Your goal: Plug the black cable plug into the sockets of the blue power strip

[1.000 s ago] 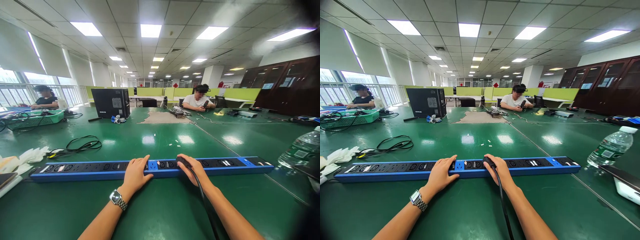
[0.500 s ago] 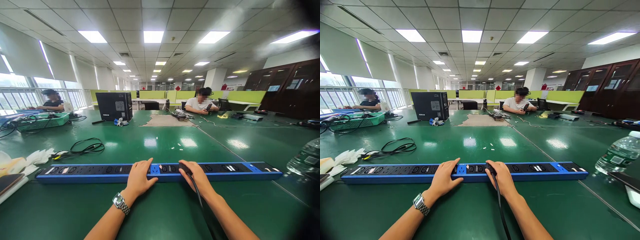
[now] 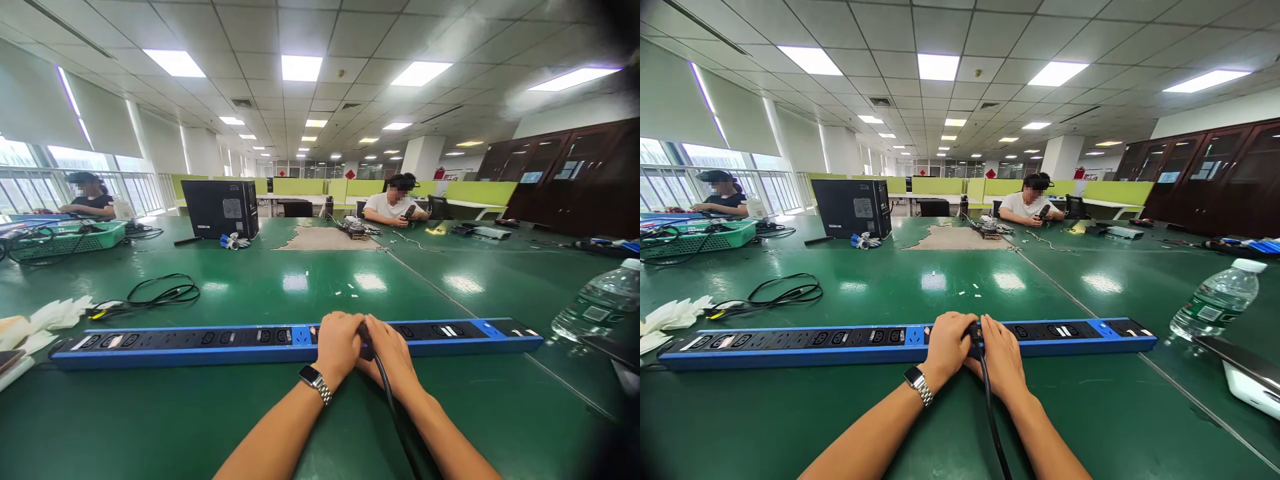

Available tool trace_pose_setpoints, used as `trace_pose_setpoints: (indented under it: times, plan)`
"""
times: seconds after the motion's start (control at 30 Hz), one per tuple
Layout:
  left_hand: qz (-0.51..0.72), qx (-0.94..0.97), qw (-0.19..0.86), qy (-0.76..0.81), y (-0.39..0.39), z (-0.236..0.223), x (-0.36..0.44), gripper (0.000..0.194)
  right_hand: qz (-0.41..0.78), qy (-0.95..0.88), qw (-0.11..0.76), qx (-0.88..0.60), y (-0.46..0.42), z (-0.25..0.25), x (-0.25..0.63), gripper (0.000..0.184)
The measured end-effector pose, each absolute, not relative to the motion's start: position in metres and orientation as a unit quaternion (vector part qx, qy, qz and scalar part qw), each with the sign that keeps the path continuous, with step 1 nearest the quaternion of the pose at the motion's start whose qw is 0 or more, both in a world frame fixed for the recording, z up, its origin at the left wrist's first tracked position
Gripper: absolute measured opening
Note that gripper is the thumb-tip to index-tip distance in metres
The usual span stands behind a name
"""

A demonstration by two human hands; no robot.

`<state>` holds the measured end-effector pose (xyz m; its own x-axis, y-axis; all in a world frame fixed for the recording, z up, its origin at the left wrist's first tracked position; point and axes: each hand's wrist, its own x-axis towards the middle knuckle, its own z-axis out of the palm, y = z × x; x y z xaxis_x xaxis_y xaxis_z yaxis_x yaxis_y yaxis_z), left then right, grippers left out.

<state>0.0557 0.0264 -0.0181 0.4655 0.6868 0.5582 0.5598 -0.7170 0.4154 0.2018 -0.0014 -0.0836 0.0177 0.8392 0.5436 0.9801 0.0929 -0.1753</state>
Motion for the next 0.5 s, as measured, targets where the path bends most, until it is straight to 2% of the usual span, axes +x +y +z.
trace_pose_setpoints:
  times: [0.13, 0.23, 0.3, 0.37, 0.5]
  plan:
    - [0.504, 0.784, 0.086, 0.353, 0.031, 0.001, 0.024, 0.030, -0.121, -0.679, 0.246, -0.681, -0.004, -0.078, 0.198, 0.073]
    - [0.529, 0.745, 0.104, 0.393, 0.041, 0.007, -0.025, 0.031, -0.106, -0.670, 0.239, -0.695, -0.005, -0.075, 0.195, 0.079]
    - [0.514, 0.727, 0.141, 0.433, 0.046, 0.000, -0.058, 0.035, -0.095, -0.666, 0.231, -0.703, -0.006, -0.073, 0.193, 0.080]
    - [0.468, 0.743, 0.166, 0.449, 0.047, -0.011, -0.080, 0.029, -0.086, -0.661, 0.220, -0.712, -0.006, -0.071, 0.192, 0.081]
    - [0.380, 0.784, 0.165, 0.462, 0.041, -0.027, -0.085, 0.025, -0.074, -0.655, 0.195, -0.726, -0.007, -0.066, 0.189, 0.082]
